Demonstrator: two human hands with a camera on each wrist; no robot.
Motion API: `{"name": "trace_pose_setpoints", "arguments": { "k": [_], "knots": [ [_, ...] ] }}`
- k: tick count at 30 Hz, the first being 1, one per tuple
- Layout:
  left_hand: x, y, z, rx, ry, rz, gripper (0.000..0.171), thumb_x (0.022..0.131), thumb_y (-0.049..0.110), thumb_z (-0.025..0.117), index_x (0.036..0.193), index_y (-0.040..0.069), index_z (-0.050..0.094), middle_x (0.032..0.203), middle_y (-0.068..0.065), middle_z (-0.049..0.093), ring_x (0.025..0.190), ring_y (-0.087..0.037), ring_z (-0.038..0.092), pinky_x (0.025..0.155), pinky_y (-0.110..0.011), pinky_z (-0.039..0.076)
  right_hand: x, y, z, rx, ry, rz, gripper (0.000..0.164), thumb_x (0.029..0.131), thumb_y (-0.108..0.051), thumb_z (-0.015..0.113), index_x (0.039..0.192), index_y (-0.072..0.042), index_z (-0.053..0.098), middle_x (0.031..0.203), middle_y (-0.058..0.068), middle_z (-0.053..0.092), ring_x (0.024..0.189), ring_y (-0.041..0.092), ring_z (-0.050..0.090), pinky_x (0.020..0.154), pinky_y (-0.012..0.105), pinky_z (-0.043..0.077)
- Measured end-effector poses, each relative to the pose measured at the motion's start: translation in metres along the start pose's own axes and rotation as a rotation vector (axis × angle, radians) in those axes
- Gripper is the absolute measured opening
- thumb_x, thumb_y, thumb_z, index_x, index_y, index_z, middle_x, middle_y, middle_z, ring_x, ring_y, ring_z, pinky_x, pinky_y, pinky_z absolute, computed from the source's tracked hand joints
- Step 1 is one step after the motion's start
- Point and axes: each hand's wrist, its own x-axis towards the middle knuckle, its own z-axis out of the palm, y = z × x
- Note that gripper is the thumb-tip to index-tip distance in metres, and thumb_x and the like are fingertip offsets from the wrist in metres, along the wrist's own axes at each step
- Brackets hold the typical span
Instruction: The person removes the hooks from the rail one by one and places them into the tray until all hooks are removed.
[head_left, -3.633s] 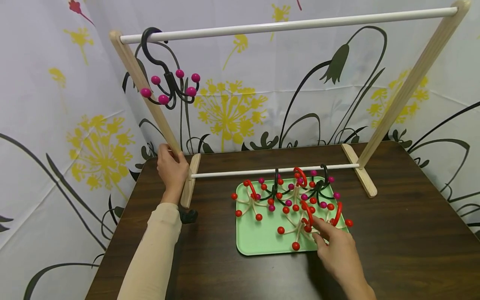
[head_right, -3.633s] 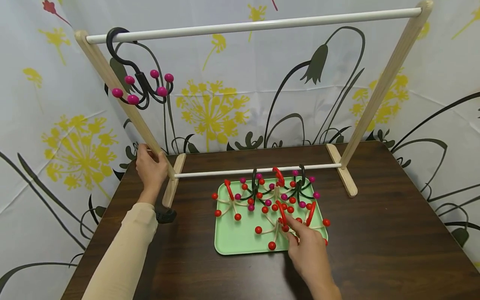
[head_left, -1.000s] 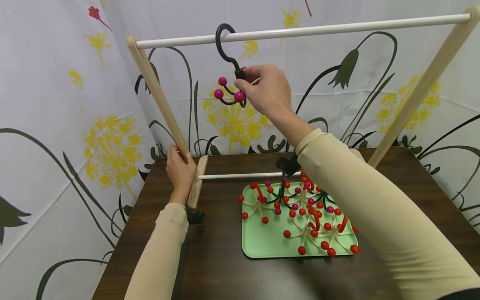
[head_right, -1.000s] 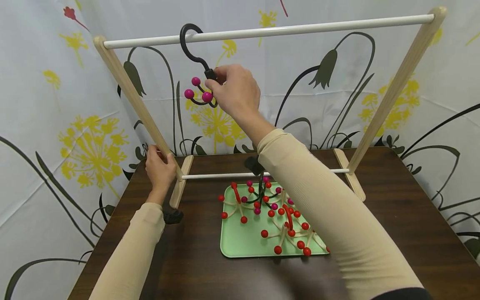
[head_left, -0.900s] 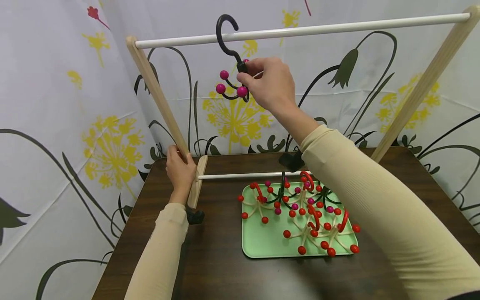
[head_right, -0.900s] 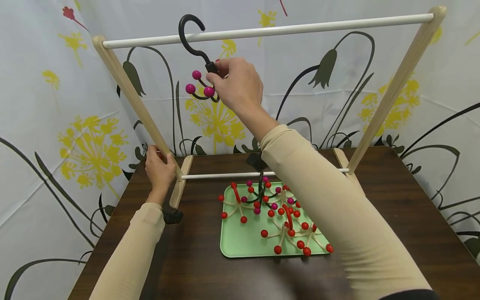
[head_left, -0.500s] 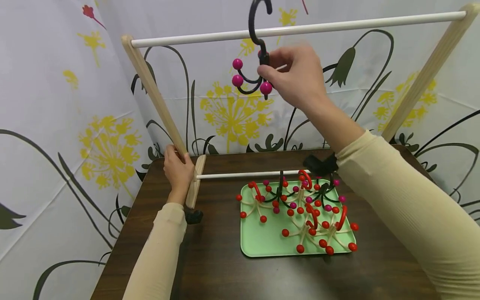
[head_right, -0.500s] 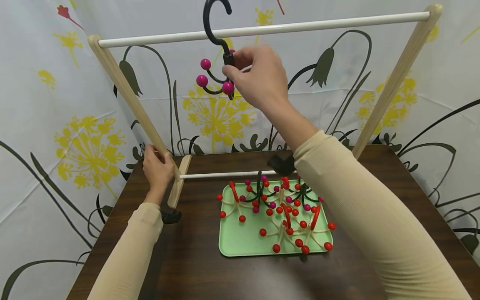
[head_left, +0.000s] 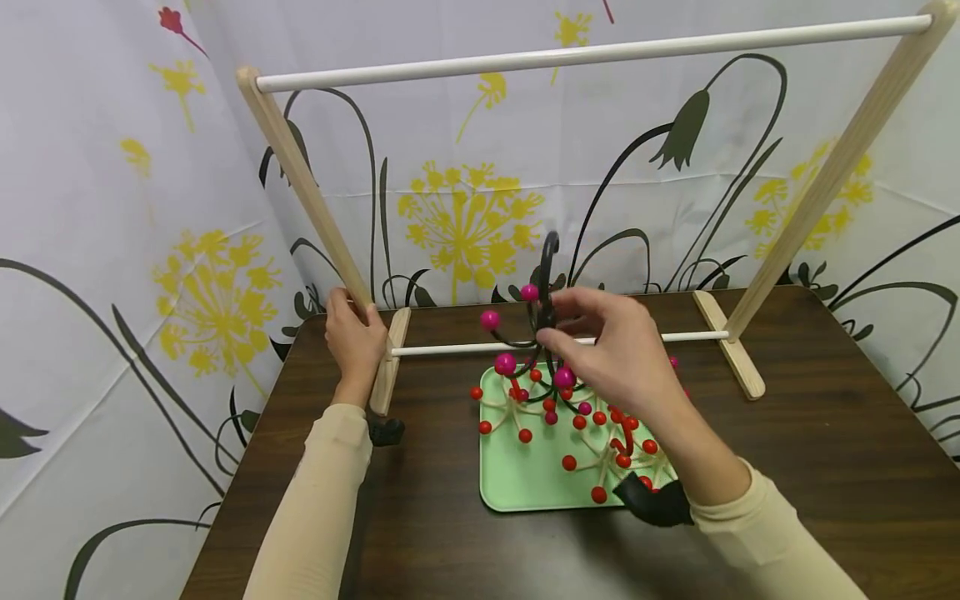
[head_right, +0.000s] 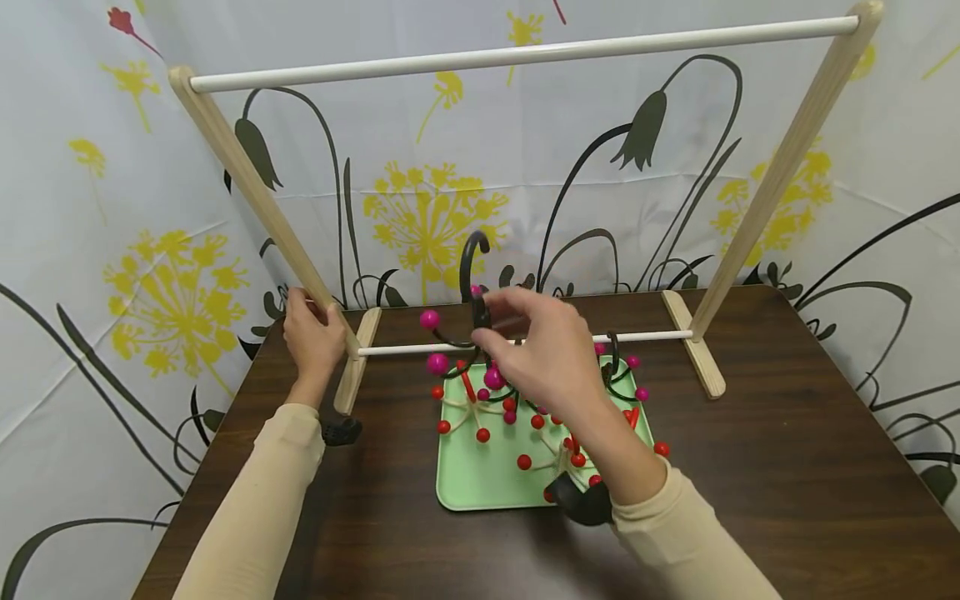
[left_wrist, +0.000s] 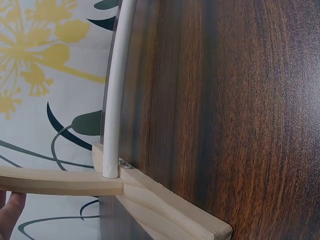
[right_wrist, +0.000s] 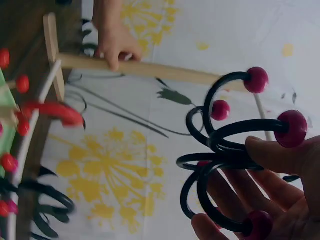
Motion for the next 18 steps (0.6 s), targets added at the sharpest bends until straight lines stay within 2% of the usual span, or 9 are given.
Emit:
{"name": "trace_pose_setpoints", "arguments": {
  "k": [3,7,12,15,18],
  "knots": [
    [0.000,0.001,0.000,-0.004,-0.006,0.002,0.025,0.089,0.013,0.063,0.108,0.002,0.050,0.097,-0.018,0.052,0.082,-0.039,0.055,0.071,-0.057,0.042,-0.024,0.010,0.012,0.009,-0.025,0.038,0.026,0.083,-0.014,0.079,0.108,-0.013,0.071,0.097,-0.005,0.071,0.086,0.011,0.070,0.069,0.036,0.052],
    [0.000,0.002,0.000,-0.009,-0.009,0.011,0.025,0.089,0.014,0.062,0.108,0.002,0.050,0.097,-0.018,0.052,0.081,-0.038,0.054,0.071,-0.056,0.042,-0.054,0.028,0.031,0.005,-0.039,0.096,0.022,0.080,-0.014,0.082,0.099,-0.017,0.071,0.091,-0.009,0.072,0.085,0.008,0.069,0.077,0.038,0.053],
    [0.001,0.003,-0.001,-0.010,-0.007,0.011,0.024,0.089,0.013,0.062,0.107,0.001,0.051,0.097,-0.018,0.052,0.081,-0.038,0.054,0.071,-0.056,0.042,-0.080,0.053,0.060,-0.011,-0.024,0.178,0.025,0.074,-0.010,0.085,0.088,-0.025,0.069,0.083,-0.015,0.071,0.081,0.002,0.067,0.081,0.039,0.051],
    [0.000,0.003,-0.001,-0.010,-0.007,0.007,0.024,0.089,0.013,0.062,0.107,0.001,0.051,0.097,-0.019,0.052,0.082,-0.039,0.054,0.071,-0.056,0.042,-0.091,0.066,0.075,-0.059,-0.013,0.190,0.027,0.073,-0.010,0.086,0.082,-0.027,0.067,0.080,-0.015,0.071,0.078,0.003,0.068,0.079,0.039,0.051],
    [-0.001,0.002,-0.002,-0.009,-0.005,0.004,0.024,0.089,0.013,0.062,0.107,0.001,0.051,0.097,-0.019,0.052,0.082,-0.039,0.054,0.071,-0.056,0.042,-0.099,0.077,0.087,-0.130,0.014,0.164,0.027,0.072,-0.011,0.086,0.082,-0.028,0.067,0.080,-0.013,0.072,0.078,0.006,0.070,0.075,0.037,0.050]
  ]
}}
